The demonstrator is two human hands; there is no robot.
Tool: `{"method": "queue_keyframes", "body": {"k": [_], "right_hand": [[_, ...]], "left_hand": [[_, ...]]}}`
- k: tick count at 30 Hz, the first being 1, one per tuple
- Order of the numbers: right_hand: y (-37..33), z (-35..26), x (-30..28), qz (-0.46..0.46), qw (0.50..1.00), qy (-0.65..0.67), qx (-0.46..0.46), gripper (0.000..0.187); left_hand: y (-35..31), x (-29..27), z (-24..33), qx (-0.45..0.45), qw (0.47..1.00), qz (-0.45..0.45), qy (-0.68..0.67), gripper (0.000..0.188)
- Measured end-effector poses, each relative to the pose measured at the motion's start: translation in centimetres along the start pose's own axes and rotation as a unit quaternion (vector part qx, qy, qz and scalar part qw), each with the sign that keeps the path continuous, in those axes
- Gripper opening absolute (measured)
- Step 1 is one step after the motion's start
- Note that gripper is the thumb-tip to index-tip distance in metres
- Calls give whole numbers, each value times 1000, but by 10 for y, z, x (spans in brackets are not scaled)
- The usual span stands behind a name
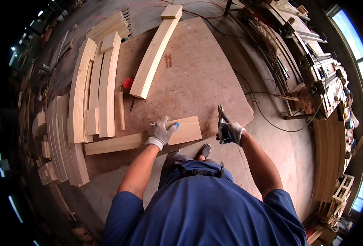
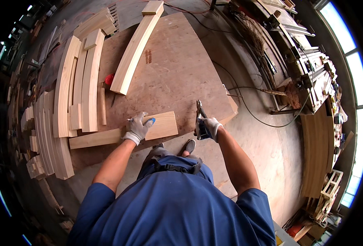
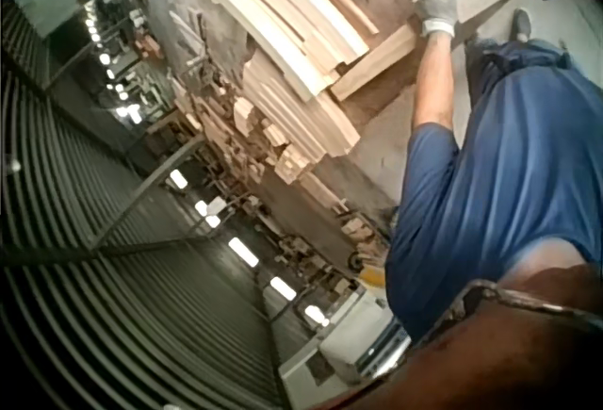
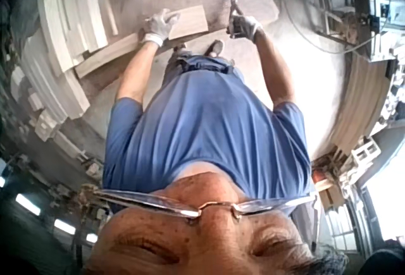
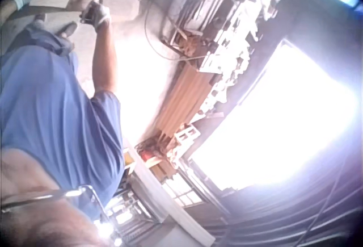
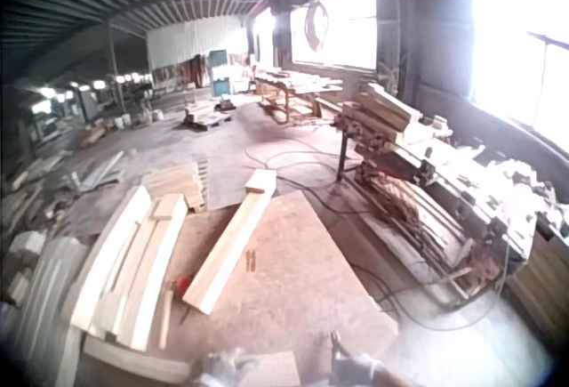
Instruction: The person assembles wooden frames by joining planks with smaller blocks. They use pliers to remove nails from the blocks, then use a hammer to drive nails into the wood to secure the pieces together. The person repeats this process for multiple frames, placing completed units aside.
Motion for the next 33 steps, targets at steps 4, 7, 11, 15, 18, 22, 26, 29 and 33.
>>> {"method": "queue_keyframes", "body": {"k": [4, 7, 11, 15, 18, 22, 26, 29, 33], "right_hand": [[13, -5, 6, 32, 990, -135, -33, 32], [30, -28, 26, 58, 971, -217, -77, 30], [30, -38, 39, 230, 775, -508, -298, 48], [11, -29, 50, 257, 744, -553, -273, 52], [0, -22, 75, 288, 737, -508, -340, 46], [-2, -10, 106, 309, 747, -356, -468, 40], [-17, 4, 158, 284, 802, -377, -367, 45], [-19, 11, 172, 300, 827, -354, -317, 42], [-9, 10, 166, 280, 823, -379, -318, 44]], "left_hand": [[-8, -4, 3, -2, 1000, -5, -25, 61], [-6, -13, 5, -11, 1000, -7, -20, 63], [-7, 16, -21, 31, 999, 36, 7, 69], [4, 28, -23, 21, 999, 14, -40, 78], [-3, 24, -26, 10, 998, 16, -62, 84], [-2, -33, -7, 9, 990, -125, -69, 94], [-13, -60, -24, 33, 975, -213, -47, 103], [-29, -95, -58, 76, 977, -196, 15, 106], [-49, -122, -110, 150, 959, -181, 155, 106]]}}
Point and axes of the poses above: each hand's wrist, its own y-axis towards the middle knuckle, its own x-axis out of the palm, z = x × y, the point moved 4 cm from there along y, towards the middle knuckle, and after that the axes turned 8 degrees about -x, right-handed, at the moved point
